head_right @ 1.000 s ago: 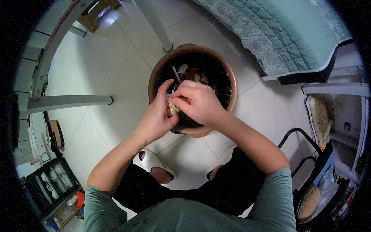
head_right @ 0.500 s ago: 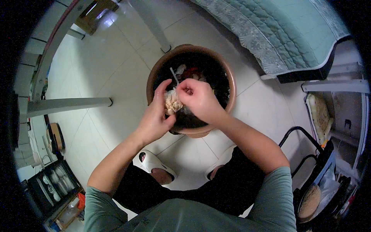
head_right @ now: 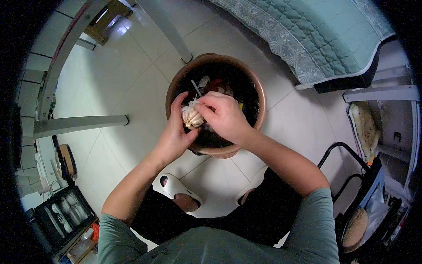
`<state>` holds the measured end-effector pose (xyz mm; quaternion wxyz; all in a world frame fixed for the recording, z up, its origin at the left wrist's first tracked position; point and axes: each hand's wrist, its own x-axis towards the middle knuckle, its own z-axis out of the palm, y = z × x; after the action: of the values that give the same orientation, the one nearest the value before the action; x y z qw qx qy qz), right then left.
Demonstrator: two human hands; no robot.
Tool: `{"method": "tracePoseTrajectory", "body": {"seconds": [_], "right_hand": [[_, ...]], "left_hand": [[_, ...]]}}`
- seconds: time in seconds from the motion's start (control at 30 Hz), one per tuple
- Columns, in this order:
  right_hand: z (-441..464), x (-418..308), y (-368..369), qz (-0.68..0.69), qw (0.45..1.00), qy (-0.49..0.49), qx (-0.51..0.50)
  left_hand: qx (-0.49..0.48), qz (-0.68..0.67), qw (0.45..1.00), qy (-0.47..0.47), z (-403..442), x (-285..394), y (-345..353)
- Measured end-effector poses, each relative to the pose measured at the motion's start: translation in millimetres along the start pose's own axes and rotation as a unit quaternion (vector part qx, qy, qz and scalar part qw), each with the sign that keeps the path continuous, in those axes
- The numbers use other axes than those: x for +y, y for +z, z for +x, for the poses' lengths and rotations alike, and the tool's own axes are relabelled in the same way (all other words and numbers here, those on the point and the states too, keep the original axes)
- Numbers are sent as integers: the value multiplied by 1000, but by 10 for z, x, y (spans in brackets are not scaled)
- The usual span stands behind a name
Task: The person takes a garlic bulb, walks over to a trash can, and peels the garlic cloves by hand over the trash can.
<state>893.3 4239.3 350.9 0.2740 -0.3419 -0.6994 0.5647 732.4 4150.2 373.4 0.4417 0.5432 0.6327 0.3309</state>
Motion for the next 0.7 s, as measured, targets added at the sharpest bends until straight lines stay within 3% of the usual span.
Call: {"method": "tracePoseTrajectory", "body": {"seconds": [0.13,0.17,0.2,0.23,0.27,0.3,0.33,0.63,0.7], "right_hand": [[-24,44,64,-48,995,-75,51],[-37,17,53,-48,995,-75,51],[-41,-65,25,12,1000,-3,18],[-42,-108,6,73,995,69,-15],[-38,-103,-3,73,995,69,-15],[-26,-93,-17,168,978,117,-44],[-12,-80,-32,262,948,164,-72],[73,-11,-125,329,921,205,-21],[97,-16,-191,352,910,218,-22]], "left_hand": [[2,-8,999,-37,-7,97,-8],[-23,-100,988,-113,0,163,-33],[-47,-190,963,-187,11,203,-49],[-47,-190,963,-187,26,173,-44],[-42,-232,952,-195,42,118,-28],[-38,-274,939,-202,51,92,-21],[-20,-241,953,-183,28,102,-13],[46,-257,964,-46,38,-25,92],[37,-252,965,-71,25,-7,62]]}}
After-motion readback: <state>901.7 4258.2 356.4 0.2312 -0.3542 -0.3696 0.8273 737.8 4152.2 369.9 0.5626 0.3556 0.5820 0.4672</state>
